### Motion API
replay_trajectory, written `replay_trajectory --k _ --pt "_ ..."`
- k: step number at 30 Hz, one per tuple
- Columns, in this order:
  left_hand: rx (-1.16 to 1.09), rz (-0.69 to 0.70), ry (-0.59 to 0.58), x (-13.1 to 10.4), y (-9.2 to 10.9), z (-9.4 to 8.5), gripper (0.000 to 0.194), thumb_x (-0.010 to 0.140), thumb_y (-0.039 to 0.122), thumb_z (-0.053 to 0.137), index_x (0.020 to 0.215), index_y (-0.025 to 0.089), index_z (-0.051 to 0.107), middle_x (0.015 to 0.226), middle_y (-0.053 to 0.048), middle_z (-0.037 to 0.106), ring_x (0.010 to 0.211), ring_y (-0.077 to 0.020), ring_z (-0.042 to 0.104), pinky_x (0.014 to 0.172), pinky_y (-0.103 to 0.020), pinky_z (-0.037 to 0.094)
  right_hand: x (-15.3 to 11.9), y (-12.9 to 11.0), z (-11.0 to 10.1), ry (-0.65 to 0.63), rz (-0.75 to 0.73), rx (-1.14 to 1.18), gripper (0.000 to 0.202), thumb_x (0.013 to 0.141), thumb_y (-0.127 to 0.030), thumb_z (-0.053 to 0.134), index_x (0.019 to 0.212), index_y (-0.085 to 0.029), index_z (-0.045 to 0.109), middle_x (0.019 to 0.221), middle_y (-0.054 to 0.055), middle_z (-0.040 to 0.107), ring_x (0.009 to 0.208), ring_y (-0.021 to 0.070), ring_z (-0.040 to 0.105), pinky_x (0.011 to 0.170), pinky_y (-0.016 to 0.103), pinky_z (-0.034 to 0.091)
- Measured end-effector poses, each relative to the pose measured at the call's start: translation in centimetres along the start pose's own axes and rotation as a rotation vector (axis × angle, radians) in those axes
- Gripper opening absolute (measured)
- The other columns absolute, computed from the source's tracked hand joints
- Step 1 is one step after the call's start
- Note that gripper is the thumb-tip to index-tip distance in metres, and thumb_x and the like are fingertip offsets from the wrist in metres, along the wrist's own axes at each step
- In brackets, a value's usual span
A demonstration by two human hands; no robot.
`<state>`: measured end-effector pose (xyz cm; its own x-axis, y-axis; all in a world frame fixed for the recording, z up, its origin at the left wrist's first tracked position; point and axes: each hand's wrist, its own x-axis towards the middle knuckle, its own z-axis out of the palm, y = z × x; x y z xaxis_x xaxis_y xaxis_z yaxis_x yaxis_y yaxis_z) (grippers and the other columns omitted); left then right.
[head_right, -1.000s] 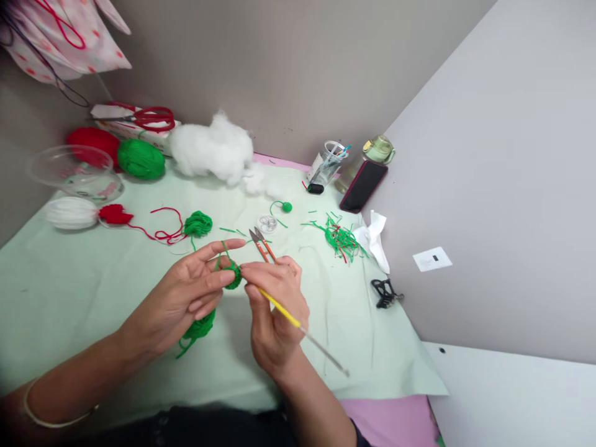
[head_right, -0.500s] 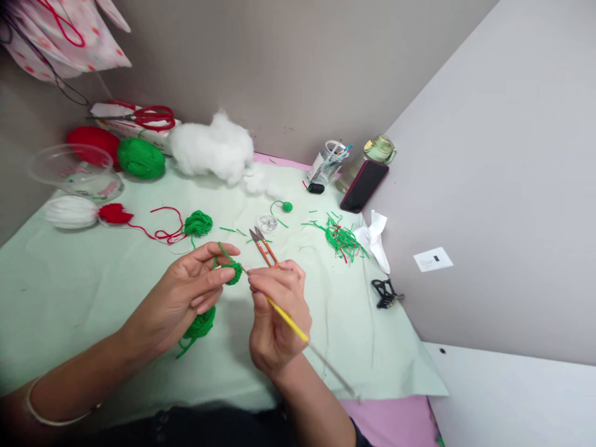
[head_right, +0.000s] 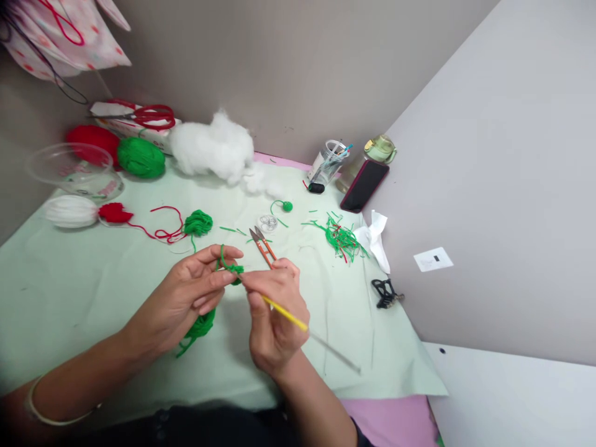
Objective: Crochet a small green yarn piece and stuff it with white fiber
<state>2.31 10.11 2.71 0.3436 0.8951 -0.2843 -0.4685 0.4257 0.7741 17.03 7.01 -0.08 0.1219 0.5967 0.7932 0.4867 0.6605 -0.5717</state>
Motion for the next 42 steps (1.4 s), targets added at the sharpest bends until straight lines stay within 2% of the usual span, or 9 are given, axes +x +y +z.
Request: replay_trajectory --k 7,18,20,23,26,30,34,39,42 --pt "0.038 -0.009 0.017 -0.1 0.1 -0.1 0.015 0.08 0.019 0.085 0.094 0.018 0.078 0.089 0.002 0.067 0.046 0.0001 0.033 0.041 -0.018 0.032 0.4 0.0 0.3 0.077 0.145 0.024 0.021 0.102 -0.019 0.055 0.105 -0.028 0.073 0.083 -0.001 0.075 0.067 0.0171 0.065 0.087 0.047 0.054" --pt "0.049 -0.026 -0.005 -0.1 0.0 -0.1 0.017 0.078 0.022 0.087 0.09 0.018 0.075 0.075 0.005 0.059 0.045 -0.001 0.033 0.041 -0.017 0.031 0.5 0.0 0.4 0.095 0.202 0.135 0.021 0.102 -0.019 0.056 0.106 -0.028 0.075 0.087 0.0 0.075 0.068 0.0159 0.063 0.081 0.043 0.055" --pt "0.05 -0.045 -0.024 -0.2 0.2 0.0 0.025 0.079 0.022 0.087 0.1 0.019 0.075 0.078 0.005 0.061 0.044 -0.0001 0.032 0.039 -0.017 0.028 0.5 0.0 0.4 0.068 0.224 0.162 0.021 0.102 -0.019 0.056 0.105 -0.027 0.075 0.089 0.001 0.076 0.073 0.0163 0.065 0.08 0.041 0.056" --pt "0.051 -0.091 -0.061 -0.2 0.3 -0.1 0.055 0.078 0.019 0.087 0.13 0.024 0.068 0.083 0.006 0.062 0.042 0.0014 0.031 0.037 -0.016 0.023 0.5 0.1 0.3 -0.01 0.279 0.197 0.019 0.103 -0.022 0.058 0.105 -0.027 0.076 0.093 0.002 0.079 0.086 0.0195 0.071 0.084 0.041 0.057" --pt "0.057 -0.114 -0.082 -0.1 0.4 -0.3 0.075 0.08 0.021 0.087 0.147 0.024 0.055 0.087 0.005 0.064 0.042 0.0022 0.03 0.038 -0.016 0.021 0.5 0.2 0.3 -0.012 0.348 0.257 0.018 0.103 -0.025 0.059 0.105 -0.027 0.076 0.093 0.002 0.08 0.081 0.0176 0.07 0.083 0.04 0.058" --pt "0.068 -0.091 -0.067 -0.1 0.4 -0.3 0.073 0.085 0.027 0.084 0.151 0.022 0.051 0.092 0.002 0.066 0.043 0.0022 0.029 0.039 -0.016 0.022 0.5 0.6 0.2 0.047 0.452 0.3 0.018 0.104 -0.031 0.058 0.1 -0.025 0.074 0.093 0.003 0.079 0.07 0.0144 0.066 0.078 0.037 0.059" --pt "0.087 -0.043 -0.048 -0.2 0.5 -0.3 0.068 0.085 0.023 0.083 0.147 0.022 0.056 0.091 0.003 0.064 0.047 0.0 0.032 0.04 -0.016 0.025 0.8 0.9 0.0 0.039 0.508 0.36 0.021 0.105 -0.036 0.055 0.097 -0.023 0.071 0.086 0.002 0.078 0.066 0.0133 0.067 0.07 0.032 0.058" --pt "0.133 0.009 -0.011 -0.4 0.4 -0.5 0.063 0.084 0.02 0.081 0.143 0.026 0.061 0.091 0.003 0.062 0.049 -0.0025 0.035 0.04 -0.018 0.027 1.1 0.4 -0.5 -0.043 0.439 0.27 0.02 0.107 -0.029 0.05 0.099 -0.024 0.068 0.087 0.0 0.079 0.065 0.0131 0.068 0.084 0.039 0.058" --pt "0.19 0.076 0.029 -0.6 0.1 -0.5 0.064 0.083 0.016 0.081 0.142 0.027 0.062 0.091 0.004 0.062 0.05 -0.003 0.038 0.042 -0.019 0.029 0.8 0.2 -0.8 -0.108 0.196 0.021 0.021 0.107 -0.021 0.048 0.106 -0.025 0.069 0.092 0.0 0.08 0.067 0.0134 0.069 0.095 0.045 0.053"
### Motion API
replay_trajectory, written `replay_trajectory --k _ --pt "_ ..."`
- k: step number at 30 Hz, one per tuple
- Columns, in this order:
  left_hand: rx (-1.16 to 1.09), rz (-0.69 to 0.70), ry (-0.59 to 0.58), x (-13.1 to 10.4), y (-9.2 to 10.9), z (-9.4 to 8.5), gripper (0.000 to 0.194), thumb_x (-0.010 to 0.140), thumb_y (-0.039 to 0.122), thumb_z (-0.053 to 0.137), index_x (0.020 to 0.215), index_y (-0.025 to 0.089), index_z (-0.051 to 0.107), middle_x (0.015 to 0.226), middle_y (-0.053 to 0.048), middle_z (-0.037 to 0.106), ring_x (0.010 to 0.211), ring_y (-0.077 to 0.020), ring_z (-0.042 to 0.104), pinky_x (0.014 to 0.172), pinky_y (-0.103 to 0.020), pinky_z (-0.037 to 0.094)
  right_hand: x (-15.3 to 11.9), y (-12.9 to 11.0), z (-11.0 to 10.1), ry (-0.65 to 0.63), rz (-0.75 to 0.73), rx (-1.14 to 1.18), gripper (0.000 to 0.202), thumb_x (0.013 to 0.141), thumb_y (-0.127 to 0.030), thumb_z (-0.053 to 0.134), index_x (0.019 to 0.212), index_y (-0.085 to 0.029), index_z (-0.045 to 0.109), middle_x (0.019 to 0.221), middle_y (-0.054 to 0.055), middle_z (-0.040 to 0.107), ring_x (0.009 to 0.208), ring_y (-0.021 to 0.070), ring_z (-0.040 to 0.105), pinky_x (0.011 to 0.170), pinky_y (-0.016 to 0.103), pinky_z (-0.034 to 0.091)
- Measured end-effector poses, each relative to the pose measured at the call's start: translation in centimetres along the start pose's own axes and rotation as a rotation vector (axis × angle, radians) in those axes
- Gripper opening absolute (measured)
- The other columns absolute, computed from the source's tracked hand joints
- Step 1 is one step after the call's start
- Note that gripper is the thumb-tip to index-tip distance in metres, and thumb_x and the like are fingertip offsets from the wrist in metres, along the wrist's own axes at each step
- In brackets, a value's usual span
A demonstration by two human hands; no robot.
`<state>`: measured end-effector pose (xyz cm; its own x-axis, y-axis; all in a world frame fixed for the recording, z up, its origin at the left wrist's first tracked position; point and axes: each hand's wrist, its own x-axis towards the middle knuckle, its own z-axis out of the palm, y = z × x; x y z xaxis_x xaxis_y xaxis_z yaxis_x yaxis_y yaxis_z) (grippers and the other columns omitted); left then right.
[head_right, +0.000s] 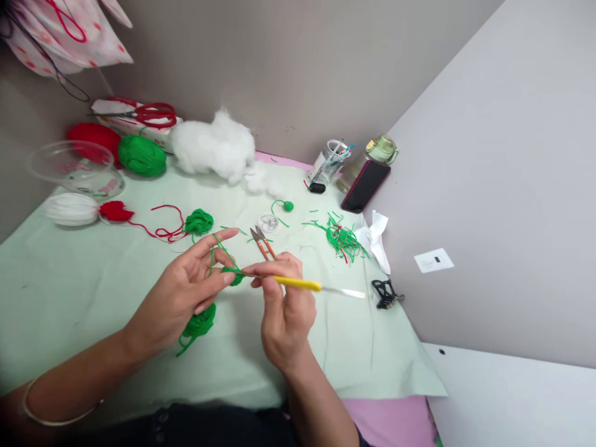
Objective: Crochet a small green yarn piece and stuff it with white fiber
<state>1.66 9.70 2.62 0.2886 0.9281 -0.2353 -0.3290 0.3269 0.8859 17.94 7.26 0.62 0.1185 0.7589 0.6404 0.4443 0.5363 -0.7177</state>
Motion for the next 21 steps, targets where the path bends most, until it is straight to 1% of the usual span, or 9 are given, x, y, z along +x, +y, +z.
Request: replay_trajectory --k 3,6,7,9,11,12,14,18,21 --pt "-0.002 0.044 0.034 -0.2 -0.2 0.2 0.067 0.079 0.012 0.084 0.14 0.028 0.062 0.09 0.004 0.063 0.051 -0.003 0.038 0.044 -0.019 0.03 -0.6 0.4 0.1 -0.076 -0.272 -0.317 0.023 0.102 -0.016 0.055 0.115 -0.028 0.069 0.094 -0.001 0.08 0.075 0.0149 0.072 0.097 0.045 0.05" --pt "-0.132 -0.093 -0.069 0.0 -0.1 0.2 0.065 0.08 0.018 0.085 0.141 0.025 0.062 0.077 0.007 0.058 0.046 -0.0022 0.028 0.041 -0.018 0.022 -1.0 0.8 0.3 -0.041 -0.393 -0.453 0.03 0.096 -0.013 0.065 0.117 -0.033 0.072 0.099 0.001 0.079 0.084 0.0163 0.073 0.093 0.043 0.051" --pt "-0.179 -0.158 -0.104 0.1 0.0 0.2 0.062 0.082 0.021 0.085 0.14 0.022 0.062 0.071 0.009 0.053 0.045 -0.0022 0.023 0.04 -0.018 0.019 -1.0 0.8 0.3 -0.006 -0.367 -0.404 0.029 0.097 -0.014 0.064 0.117 -0.033 0.073 0.099 0.001 0.079 0.085 0.0173 0.073 0.093 0.043 0.052" --pt "-0.239 -0.235 -0.133 0.3 0.3 0.0 0.053 0.086 0.024 0.082 0.136 0.016 0.064 0.062 0.012 0.041 0.046 -0.0027 0.014 0.04 -0.018 0.017 -0.7 0.6 0.3 0.06 -0.214 -0.185 0.024 0.101 -0.017 0.058 0.114 -0.03 0.074 0.096 0.002 0.079 0.082 0.0179 0.071 0.094 0.046 0.054" --pt "-0.243 -0.227 -0.124 0.3 0.6 -0.2 0.048 0.089 0.024 0.08 0.135 0.015 0.065 0.059 0.013 0.034 0.047 -0.0031 0.012 0.041 -0.017 0.018 -0.3 0.3 0.2 0.102 -0.021 0.073 0.023 0.104 -0.019 0.053 0.109 -0.028 0.074 0.09 0.0 0.078 0.074 0.0165 0.069 0.094 0.046 0.055" --pt "-0.227 -0.211 -0.121 0.3 0.7 -0.2 0.048 0.09 0.025 0.079 0.136 0.017 0.065 0.06 0.013 0.035 0.046 -0.0026 0.013 0.041 -0.017 0.018 0.0 0.1 0.2 0.102 0.054 0.171 0.022 0.105 -0.021 0.053 0.106 -0.028 0.075 0.089 0.0 0.078 0.072 0.0158 0.068 0.092 0.044 0.056" --pt "-0.177 -0.191 -0.123 0.2 0.8 -0.2 0.051 0.089 0.026 0.08 0.137 0.02 0.064 0.068 0.01 0.045 0.044 -0.0004 0.019 0.04 -0.016 0.017 0.4 -0.2 0.3 0.055 0.122 0.259 0.02 0.104 -0.023 0.056 0.103 -0.027 0.075 0.09 0.0 0.078 0.075 0.016 0.068 0.087 0.041 0.057" --pt "-0.088 -0.121 -0.089 0.1 0.4 0.1 0.056 0.085 0.026 0.084 0.138 0.024 0.064 0.089 0.004 0.06 0.044 0.0025 0.029 0.039 -0.015 0.021 0.2 -0.2 0.8 -0.009 0.043 0.134 0.021 0.103 -0.018 0.058 0.109 -0.026 0.076 0.095 0.002 0.08 0.083 0.0167 0.072 0.088 0.04 0.055" --pt "-0.129 -0.105 -0.066 0.1 0.2 0.3 0.059 0.082 0.02 0.086 0.137 0.023 0.065 0.085 0.005 0.061 0.045 0.0015 0.03 0.039 -0.014 0.022 -0.5 0.1 0.8 -0.005 -0.172 -0.138 0.026 0.1 -0.012 0.062 0.114 -0.029 0.076 0.101 0.002 0.081 0.086 0.0168 0.074 0.097 0.044 0.051"
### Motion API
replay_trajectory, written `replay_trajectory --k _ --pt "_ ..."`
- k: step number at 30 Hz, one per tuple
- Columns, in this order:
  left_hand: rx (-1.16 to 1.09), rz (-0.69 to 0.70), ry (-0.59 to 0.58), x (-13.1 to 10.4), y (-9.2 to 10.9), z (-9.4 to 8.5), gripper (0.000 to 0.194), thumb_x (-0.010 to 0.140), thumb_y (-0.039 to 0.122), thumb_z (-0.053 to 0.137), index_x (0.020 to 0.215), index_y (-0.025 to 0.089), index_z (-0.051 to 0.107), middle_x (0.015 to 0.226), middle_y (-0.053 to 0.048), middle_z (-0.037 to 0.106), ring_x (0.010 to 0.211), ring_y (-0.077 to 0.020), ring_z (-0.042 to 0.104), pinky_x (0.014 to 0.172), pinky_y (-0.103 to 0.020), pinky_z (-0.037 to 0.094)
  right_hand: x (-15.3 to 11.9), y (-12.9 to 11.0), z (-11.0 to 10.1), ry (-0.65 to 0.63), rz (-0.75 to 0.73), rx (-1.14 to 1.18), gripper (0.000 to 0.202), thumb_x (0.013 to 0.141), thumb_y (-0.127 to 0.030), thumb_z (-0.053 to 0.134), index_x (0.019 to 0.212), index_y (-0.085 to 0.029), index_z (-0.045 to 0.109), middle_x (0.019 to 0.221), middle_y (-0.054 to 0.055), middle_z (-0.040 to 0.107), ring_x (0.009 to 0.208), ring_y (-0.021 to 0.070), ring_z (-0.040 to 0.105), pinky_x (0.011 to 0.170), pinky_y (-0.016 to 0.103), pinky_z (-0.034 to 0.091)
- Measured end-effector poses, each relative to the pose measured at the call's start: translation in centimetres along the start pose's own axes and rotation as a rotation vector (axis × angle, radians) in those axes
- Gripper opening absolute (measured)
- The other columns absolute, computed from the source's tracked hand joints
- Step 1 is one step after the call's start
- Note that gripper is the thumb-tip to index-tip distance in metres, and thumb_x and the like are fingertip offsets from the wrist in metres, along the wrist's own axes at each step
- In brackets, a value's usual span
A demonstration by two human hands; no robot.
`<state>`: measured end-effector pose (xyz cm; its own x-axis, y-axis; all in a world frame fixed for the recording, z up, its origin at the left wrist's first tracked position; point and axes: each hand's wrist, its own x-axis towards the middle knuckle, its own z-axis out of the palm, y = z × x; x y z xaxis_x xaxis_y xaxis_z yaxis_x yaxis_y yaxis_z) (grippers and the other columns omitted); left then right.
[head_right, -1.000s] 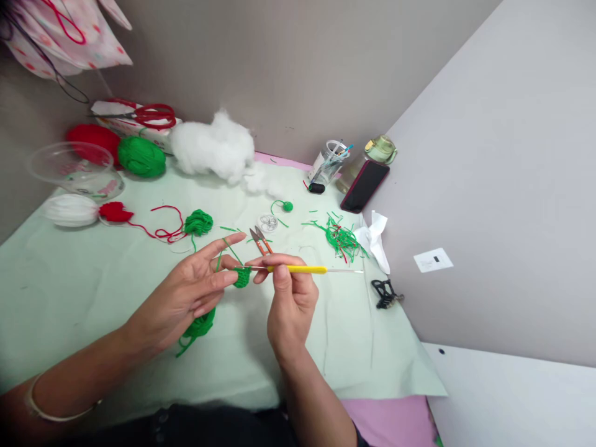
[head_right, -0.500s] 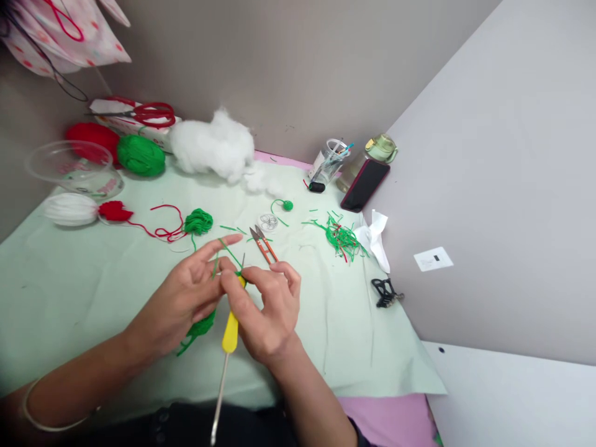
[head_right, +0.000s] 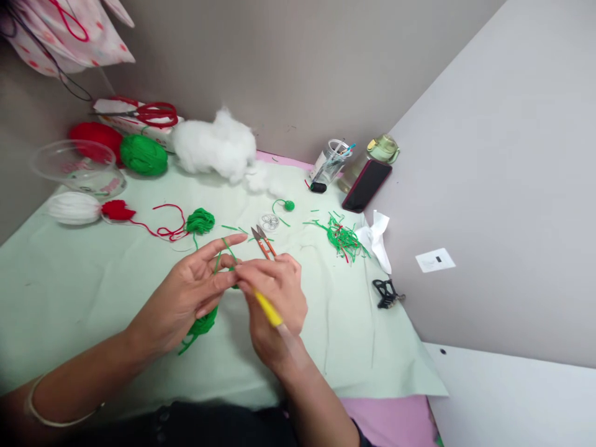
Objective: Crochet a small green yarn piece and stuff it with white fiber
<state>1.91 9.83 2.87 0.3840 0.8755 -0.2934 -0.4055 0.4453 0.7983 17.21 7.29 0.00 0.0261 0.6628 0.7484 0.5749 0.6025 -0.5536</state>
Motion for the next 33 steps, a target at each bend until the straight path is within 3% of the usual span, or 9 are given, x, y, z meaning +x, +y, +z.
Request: replay_trajectory --k 3,6,9,12,20,24,29,31,33 --pt "-0.124 -0.098 -0.044 0.2 0.1 -0.2 0.044 0.086 0.022 0.083 0.128 0.017 0.071 0.066 0.01 0.047 0.044 0.0 0.02 0.038 -0.013 0.022 -0.3 0.2 -0.3 0.026 -0.119 -0.164 0.029 0.098 -0.011 0.065 0.114 -0.032 0.076 0.105 0.002 0.081 0.088 0.0177 0.075 0.101 0.048 0.048" --pt "-0.212 -0.117 -0.056 0.5 0.4 -0.6 0.029 0.089 0.02 0.079 0.118 0.016 0.077 0.064 0.01 0.041 0.046 -0.0007 0.014 0.039 -0.012 0.024 0.3 0.1 -0.7 0.112 0.115 0.07 0.021 0.102 -0.017 0.059 0.108 -0.029 0.076 0.09 0.001 0.08 0.078 0.0173 0.071 0.092 0.045 0.054" --pt "-0.148 -0.044 -0.029 0.5 0.2 -0.6 0.027 0.088 0.018 0.079 0.115 0.021 0.079 0.073 0.007 0.051 0.045 0.0001 0.021 0.039 -0.012 0.026 0.9 -0.2 -0.8 0.089 0.321 0.338 0.02 0.104 -0.025 0.058 0.102 -0.027 0.077 0.085 0.002 0.077 0.076 0.017 0.068 0.075 0.036 0.056" --pt "-0.024 0.023 -0.024 0.3 -0.2 -0.4 0.031 0.086 0.023 0.082 0.117 0.025 0.08 0.079 0.005 0.058 0.047 -0.0012 0.03 0.041 -0.015 0.032 1.1 -0.3 -0.6 0.006 0.337 0.401 0.016 0.101 -0.024 0.063 0.102 -0.027 0.079 0.091 0.002 0.079 0.083 0.0165 0.069 0.078 0.034 0.057" --pt "0.087 0.08 -0.052 0.2 -0.5 -1.0 0.029 0.091 0.024 0.076 0.12 0.028 0.08 0.087 0.002 0.061 0.063 -0.0069 0.047 0.056 -0.019 0.043 0.8 0.5 -0.8 0.051 0.547 0.585 0.018 0.104 -0.033 0.06 0.099 -0.025 0.075 0.089 0.0 0.077 0.07 0.0119 0.066 0.071 0.03 0.057" --pt "0.147 0.116 -0.016 0.1 -0.5 -1.1 0.029 0.091 0.023 0.076 0.119 0.027 0.08 0.084 0.002 0.059 0.065 -0.0083 0.048 0.057 -0.02 0.044 1.0 -0.2 -1.0 0.035 0.427 0.374 0.019 0.106 -0.026 0.053 0.101 -0.025 0.071 0.092 -0.001 0.078 0.067 0.0117 0.067 0.075 0.033 0.056" --pt "0.191 0.16 0.076 -0.2 -0.8 -0.7 0.037 0.086 0.025 0.083 0.123 0.027 0.076 0.086 0.004 0.06 0.06 -0.0053 0.05 0.054 -0.018 0.043 0.1 -0.5 -0.6 -0.046 -0.03 -0.143 0.022 0.104 -0.014 0.053 0.109 -0.025 0.07 0.094 -0.001 0.08 0.073 0.0124 0.071 0.103 0.043 0.047" --pt "0.108 0.099 0.033 -0.3 -0.7 -0.5 0.045 0.086 0.026 0.085 0.129 0.026 0.072 0.082 0.005 0.06 0.053 -0.0037 0.047 0.048 -0.017 0.039 -0.4 -0.3 -0.3 -0.033 -0.188 -0.302 0.021 0.1 -0.012 0.06 0.112 -0.024 0.072 0.098 0.001 0.08 0.081 0.0142 0.073 0.103 0.043 0.045" --pt "-0.036 -0.036 -0.056 -0.1 -0.5 -0.5 0.048 0.087 0.027 0.084 0.132 0.022 0.07 0.072 0.007 0.055 0.045 -0.0012 0.034 0.042 -0.015 0.033 -0.7 -0.1 -0.2 0.01 -0.223 -0.329 0.023 0.098 -0.012 0.064 0.113 -0.025 0.074 0.103 0.004 0.08 0.087 0.016 0.073 0.103 0.043 0.046"
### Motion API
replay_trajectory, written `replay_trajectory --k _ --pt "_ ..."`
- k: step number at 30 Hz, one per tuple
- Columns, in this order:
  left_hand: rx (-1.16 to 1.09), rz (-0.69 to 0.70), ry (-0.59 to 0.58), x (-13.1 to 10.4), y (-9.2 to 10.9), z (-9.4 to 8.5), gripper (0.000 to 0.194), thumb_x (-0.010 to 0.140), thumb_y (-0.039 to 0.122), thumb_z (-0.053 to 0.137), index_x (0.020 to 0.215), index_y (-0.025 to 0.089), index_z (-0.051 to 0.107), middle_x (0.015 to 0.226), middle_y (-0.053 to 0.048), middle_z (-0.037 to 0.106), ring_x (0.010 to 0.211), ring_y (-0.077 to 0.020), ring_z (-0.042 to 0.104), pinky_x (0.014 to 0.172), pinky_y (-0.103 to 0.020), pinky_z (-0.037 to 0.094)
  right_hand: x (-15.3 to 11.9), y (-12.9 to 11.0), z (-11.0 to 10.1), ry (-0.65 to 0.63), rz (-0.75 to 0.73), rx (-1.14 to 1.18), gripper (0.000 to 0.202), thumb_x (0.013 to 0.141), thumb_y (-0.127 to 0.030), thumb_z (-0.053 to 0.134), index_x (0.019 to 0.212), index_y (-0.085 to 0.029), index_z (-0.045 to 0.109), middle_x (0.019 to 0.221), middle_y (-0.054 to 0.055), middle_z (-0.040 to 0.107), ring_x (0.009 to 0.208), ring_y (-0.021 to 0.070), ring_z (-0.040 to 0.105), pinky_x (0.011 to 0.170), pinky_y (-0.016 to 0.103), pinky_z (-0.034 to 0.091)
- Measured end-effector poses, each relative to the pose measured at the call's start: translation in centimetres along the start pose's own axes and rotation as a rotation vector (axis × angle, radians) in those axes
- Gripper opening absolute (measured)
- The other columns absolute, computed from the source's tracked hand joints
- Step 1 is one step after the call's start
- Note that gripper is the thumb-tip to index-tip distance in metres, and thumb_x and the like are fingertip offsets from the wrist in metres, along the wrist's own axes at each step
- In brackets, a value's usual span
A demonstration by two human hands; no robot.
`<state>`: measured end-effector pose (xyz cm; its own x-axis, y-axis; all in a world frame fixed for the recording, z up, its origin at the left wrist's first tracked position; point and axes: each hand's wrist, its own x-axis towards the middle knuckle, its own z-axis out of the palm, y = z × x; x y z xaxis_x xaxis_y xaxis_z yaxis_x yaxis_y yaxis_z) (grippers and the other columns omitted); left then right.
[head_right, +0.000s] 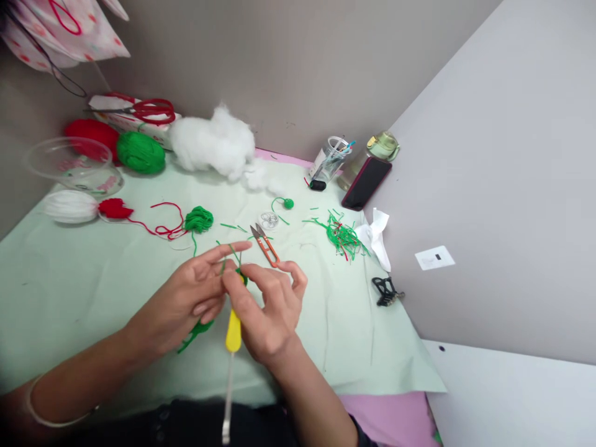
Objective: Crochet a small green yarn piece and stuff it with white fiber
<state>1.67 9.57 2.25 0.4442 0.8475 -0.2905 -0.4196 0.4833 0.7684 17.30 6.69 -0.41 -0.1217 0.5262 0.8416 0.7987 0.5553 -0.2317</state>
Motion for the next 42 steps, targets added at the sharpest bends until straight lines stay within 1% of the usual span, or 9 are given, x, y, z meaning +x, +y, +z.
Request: replay_trajectory --k 4,7,13,17,20,23,33,37,42 --pt "-0.18 -0.076 -0.046 0.3 0.7 -0.3 0.037 0.089 0.02 0.081 0.125 0.016 0.075 0.059 0.012 0.038 0.045 -0.0002 0.017 0.041 -0.011 0.027 0.6 0.3 -0.5 0.07 0.337 0.366 0.023 0.104 -0.017 0.054 0.11 -0.027 0.074 0.092 0.0 0.079 0.074 0.0153 0.07 0.102 0.046 0.05" --pt "-0.139 -0.028 -0.037 0.3 0.9 -0.1 0.037 0.087 0.018 0.082 0.123 0.021 0.076 0.071 0.008 0.053 0.044 0.001 0.025 0.04 -0.011 0.03 1.5 0.3 -0.6 0.059 0.521 0.62 0.021 0.104 -0.022 0.055 0.104 -0.027 0.075 0.088 -0.001 0.078 0.071 0.0155 0.067 0.09 0.042 0.055" --pt "-0.026 0.058 0.041 0.1 0.4 0.6 0.046 0.082 0.023 0.088 0.126 0.023 0.075 0.083 0.004 0.064 0.048 -0.0022 0.039 0.041 -0.015 0.04 0.9 -0.1 0.1 -0.03 0.327 0.41 0.025 0.101 -0.016 0.06 0.114 -0.031 0.075 0.097 0.0 0.082 0.082 0.0188 0.076 0.095 0.045 0.052" --pt "-0.148 -0.068 -0.006 0.3 0.3 0.2 0.035 0.085 0.024 0.086 0.119 0.021 0.08 0.06 0.01 0.043 0.045 -0.0017 0.025 0.042 -0.012 0.035 0.0 0.2 -0.1 -0.028 0.119 0.13 0.036 0.096 -0.012 0.066 0.121 -0.036 0.074 0.11 0.0 0.082 0.09 0.0182 0.076 0.106 0.048 0.045" --pt "-0.235 -0.086 -0.001 0.5 0.5 -0.2 0.023 0.085 0.018 0.082 0.108 0.017 0.084 0.064 0.009 0.041 0.047 -0.0003 0.017 0.042 -0.01 0.031 0.5 0.4 -0.6 0.053 0.323 0.317 0.027 0.1 -0.016 0.062 0.115 -0.033 0.076 0.097 -0.001 0.081 0.079 0.016 0.072 0.104 0.048 0.048" --pt "-0.19 -0.006 0.015 0.5 0.6 -0.1 0.022 0.086 0.015 0.08 0.107 0.02 0.084 0.077 0.005 0.055 0.048 0.0005 0.023 0.044 -0.011 0.035 1.4 0.3 -0.9 0.072 0.583 0.606 0.02 0.104 -0.025 0.058 0.104 -0.029 0.078 0.087 0.0 0.078 0.07 0.0156 0.066 0.079 0.038 0.056" --pt "0.085 0.09 0.052 0.2 0.2 -0.1 0.03 0.086 0.025 0.081 0.116 0.026 0.083 0.095 -0.003 0.069 0.077 -0.0132 0.057 0.067 -0.024 0.052 1.3 0.8 -0.7 -0.007 0.79 0.819 0.019 0.104 -0.034 0.059 0.099 -0.024 0.075 0.092 0.002 0.078 0.07 0.014 0.066 0.068 0.033 0.056" --pt "0.137 0.126 0.082 0.1 0.2 -0.1 0.03 0.086 0.024 0.081 0.115 0.027 0.082 0.089 -0.001 0.065 0.073 -0.0126 0.056 0.064 -0.024 0.051 1.5 0.4 -1.0 -0.018 0.671 0.671 0.019 0.106 -0.028 0.053 0.101 -0.026 0.072 0.091 0.0 0.08 0.065 0.0134 0.066 0.079 0.038 0.057" --pt "0.255 0.216 0.188 -0.2 -0.3 0.3 0.035 0.085 0.024 0.083 0.119 0.026 0.079 0.084 0.003 0.059 0.066 -0.0093 0.056 0.062 -0.022 0.049 0.6 0.0 -0.9 -0.116 0.193 0.21 0.026 0.101 -0.013 0.054 0.115 -0.028 0.07 0.098 -0.002 0.082 0.073 0.0142 0.073 0.108 0.046 0.043"
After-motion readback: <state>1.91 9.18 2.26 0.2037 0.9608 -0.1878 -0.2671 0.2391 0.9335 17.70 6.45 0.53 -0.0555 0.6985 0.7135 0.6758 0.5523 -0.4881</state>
